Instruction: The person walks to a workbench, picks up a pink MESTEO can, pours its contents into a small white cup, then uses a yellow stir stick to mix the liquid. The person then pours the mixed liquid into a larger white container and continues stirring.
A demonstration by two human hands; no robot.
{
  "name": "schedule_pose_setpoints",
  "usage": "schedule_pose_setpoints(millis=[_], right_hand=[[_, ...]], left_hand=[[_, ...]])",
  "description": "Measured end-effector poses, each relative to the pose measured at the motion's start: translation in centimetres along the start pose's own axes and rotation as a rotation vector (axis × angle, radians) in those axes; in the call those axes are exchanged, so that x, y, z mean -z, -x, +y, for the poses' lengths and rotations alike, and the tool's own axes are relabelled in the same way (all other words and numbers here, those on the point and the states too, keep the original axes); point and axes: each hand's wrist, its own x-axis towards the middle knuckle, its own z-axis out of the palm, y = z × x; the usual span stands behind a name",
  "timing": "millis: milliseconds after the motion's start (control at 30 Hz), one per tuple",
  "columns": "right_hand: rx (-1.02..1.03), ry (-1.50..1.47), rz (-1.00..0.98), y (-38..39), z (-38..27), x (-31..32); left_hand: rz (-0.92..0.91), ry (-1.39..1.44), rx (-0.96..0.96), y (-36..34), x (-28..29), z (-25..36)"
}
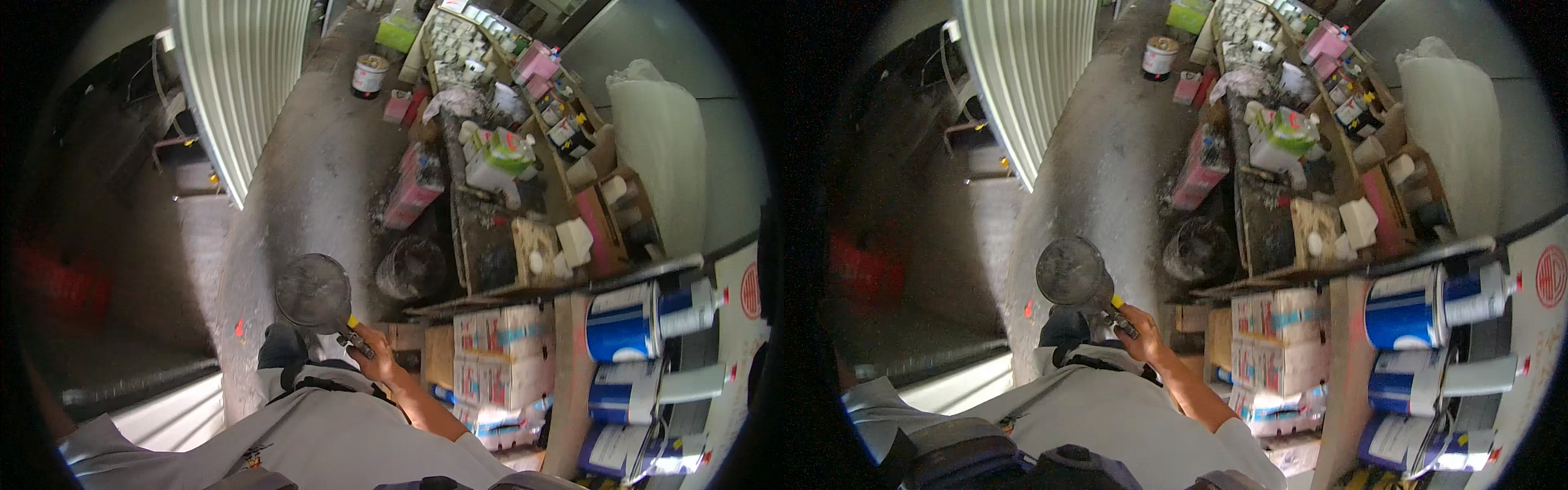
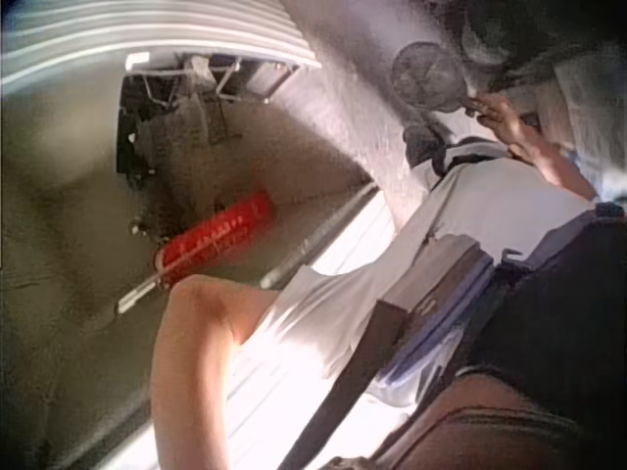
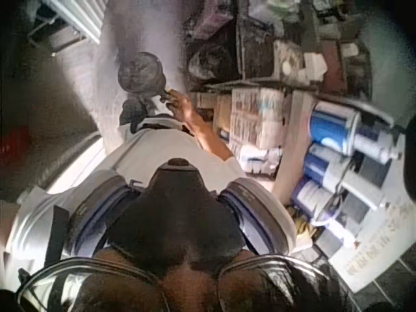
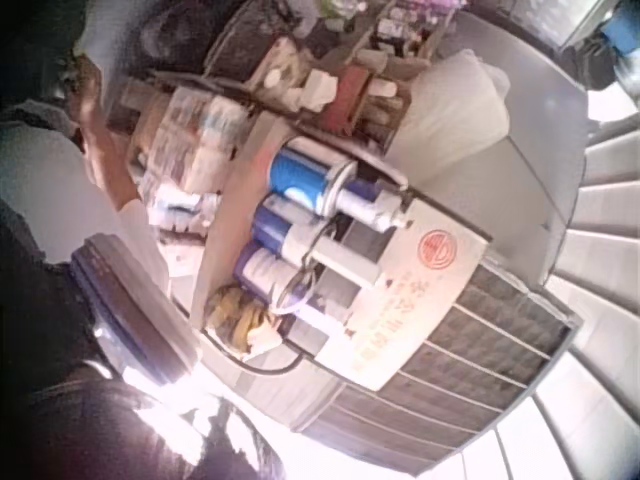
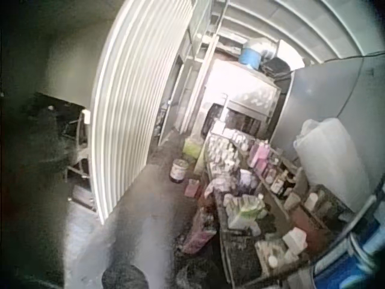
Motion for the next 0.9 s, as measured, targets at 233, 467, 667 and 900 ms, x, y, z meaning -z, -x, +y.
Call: schedule_pose_setpoints(millis=[233,467,667,900], right_hand=[[-0.184,-0.029,0.102,-20.7,9.6,4.2],[-0.417,0.077,0.416,-36.9,15.0,8.6],[-0.46,-0.041,0.703,-51.9,23.2,13.3],[-0.296,0.039,1.012,-71.6,34.0,24.4]], left_hand=[[0.013,0.099,-0.087,-15.1,-19.2,-18.2],[-0.034,0.269,-0.258,-38.1,-39.0,-30.0],[-0.047,0.316,-0.389,-56.1,-54.5,-34.8],[-0.271,0.433,-0.393,-72.4,-75.0,-36.3]])
